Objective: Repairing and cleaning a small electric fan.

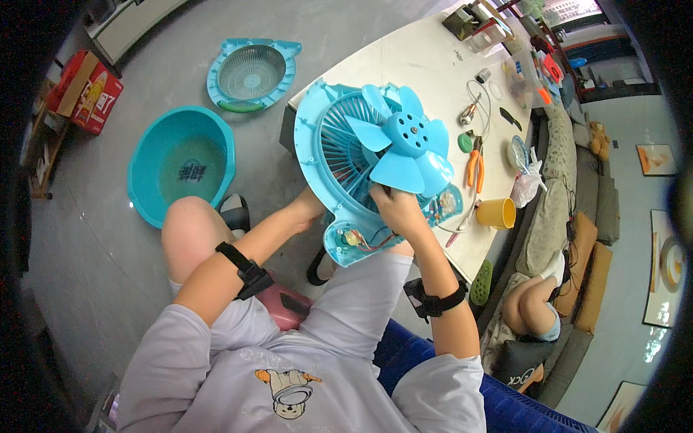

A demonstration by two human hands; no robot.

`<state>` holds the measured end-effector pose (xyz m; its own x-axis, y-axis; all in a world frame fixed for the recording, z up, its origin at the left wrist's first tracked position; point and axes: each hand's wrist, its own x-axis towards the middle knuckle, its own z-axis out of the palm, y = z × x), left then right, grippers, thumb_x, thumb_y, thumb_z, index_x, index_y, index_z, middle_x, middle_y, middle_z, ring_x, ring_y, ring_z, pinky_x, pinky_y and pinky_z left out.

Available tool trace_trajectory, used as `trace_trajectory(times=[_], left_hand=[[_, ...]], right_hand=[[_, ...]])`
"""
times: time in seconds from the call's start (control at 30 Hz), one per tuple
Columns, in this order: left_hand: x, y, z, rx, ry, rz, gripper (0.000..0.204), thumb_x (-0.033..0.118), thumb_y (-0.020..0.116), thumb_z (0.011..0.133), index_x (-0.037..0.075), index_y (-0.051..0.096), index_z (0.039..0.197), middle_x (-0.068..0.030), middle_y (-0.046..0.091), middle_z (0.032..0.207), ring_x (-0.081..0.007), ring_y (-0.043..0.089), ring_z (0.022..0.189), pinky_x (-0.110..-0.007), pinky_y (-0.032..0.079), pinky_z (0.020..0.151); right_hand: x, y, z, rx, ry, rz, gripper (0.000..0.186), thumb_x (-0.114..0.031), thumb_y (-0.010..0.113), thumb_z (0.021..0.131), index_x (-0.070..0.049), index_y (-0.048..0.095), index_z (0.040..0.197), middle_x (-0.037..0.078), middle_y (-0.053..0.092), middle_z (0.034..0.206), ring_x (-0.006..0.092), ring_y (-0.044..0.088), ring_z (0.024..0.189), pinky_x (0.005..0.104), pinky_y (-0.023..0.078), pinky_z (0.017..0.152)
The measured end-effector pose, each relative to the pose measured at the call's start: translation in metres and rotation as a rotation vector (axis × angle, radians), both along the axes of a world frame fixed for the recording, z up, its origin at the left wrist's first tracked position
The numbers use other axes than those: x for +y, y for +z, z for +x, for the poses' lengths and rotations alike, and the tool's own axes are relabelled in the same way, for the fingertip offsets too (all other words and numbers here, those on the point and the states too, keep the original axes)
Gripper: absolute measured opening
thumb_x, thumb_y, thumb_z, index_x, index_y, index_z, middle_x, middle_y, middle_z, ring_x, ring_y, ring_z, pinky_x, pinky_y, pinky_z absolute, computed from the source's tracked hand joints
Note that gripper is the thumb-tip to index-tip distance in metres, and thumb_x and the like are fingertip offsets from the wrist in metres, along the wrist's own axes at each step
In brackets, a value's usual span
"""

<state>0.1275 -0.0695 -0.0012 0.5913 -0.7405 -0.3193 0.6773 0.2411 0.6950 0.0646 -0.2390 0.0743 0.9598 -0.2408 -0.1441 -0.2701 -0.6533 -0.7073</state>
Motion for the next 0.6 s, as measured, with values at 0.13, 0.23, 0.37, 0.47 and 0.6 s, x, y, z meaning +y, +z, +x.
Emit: trace_trajectory(times=[0.13,0.23,0.37,0.47,0.6], left_hand=[[0.011,-0.005,0.004,-0.309,-0.103,0.119,0.036,0.017,0.061,0.090,0.003,0.057,0.123,-0.0092,0.062,0.117,-0.0163,0.058,0.105,-0.031,0.048,0.089],[0.004,-0.020,0.003,-0.280,-0.089,0.152,0.041,0.018,0.064,0.088,0.004,0.056,0.125,-0.0096,0.060,0.120,-0.0165,0.057,0.108,-0.032,0.046,0.092],[0.004,-0.002,0.002,-0.232,-0.112,0.213,0.041,0.019,0.063,0.088,0.004,0.055,0.125,-0.0096,0.060,0.120,-0.0171,0.057,0.107,-0.033,0.046,0.093],[-0.006,-0.021,-0.001,-0.344,-0.026,0.119,0.040,0.018,0.062,0.088,0.004,0.055,0.124,-0.0088,0.060,0.119,-0.0168,0.057,0.105,-0.033,0.046,0.092],[-0.012,-0.016,-0.011,-0.529,0.008,0.201,0.039,0.016,0.064,0.086,0.005,0.056,0.123,-0.0075,0.061,0.116,-0.0155,0.057,0.103,-0.033,0.046,0.091]], right_hand=[[0.005,0.009,-0.005,0.080,-0.153,0.122,0.016,-0.011,0.058,0.086,0.002,0.056,0.095,0.007,0.055,0.076,0.0156,0.049,0.066,0.0319,0.043,0.061],[0.000,-0.001,-0.007,0.032,-0.178,0.188,0.020,-0.013,0.062,0.086,0.003,0.056,0.097,0.005,0.055,0.078,0.0135,0.050,0.068,0.0313,0.044,0.061],[-0.001,-0.005,-0.005,0.091,-0.015,-0.007,0.029,-0.019,0.065,0.088,0.003,0.056,0.106,0.009,0.061,0.091,0.0147,0.057,0.074,0.0288,0.049,0.067],[0.000,-0.010,-0.003,0.041,-0.048,0.012,0.027,-0.016,0.063,0.090,0.004,0.056,0.105,0.010,0.061,0.090,0.0145,0.059,0.072,0.0288,0.050,0.064],[-0.005,-0.022,-0.006,-0.108,-0.165,0.081,0.020,-0.013,0.059,0.092,0.005,0.057,0.100,0.009,0.061,0.083,0.0148,0.062,0.069,0.0296,0.052,0.061]])
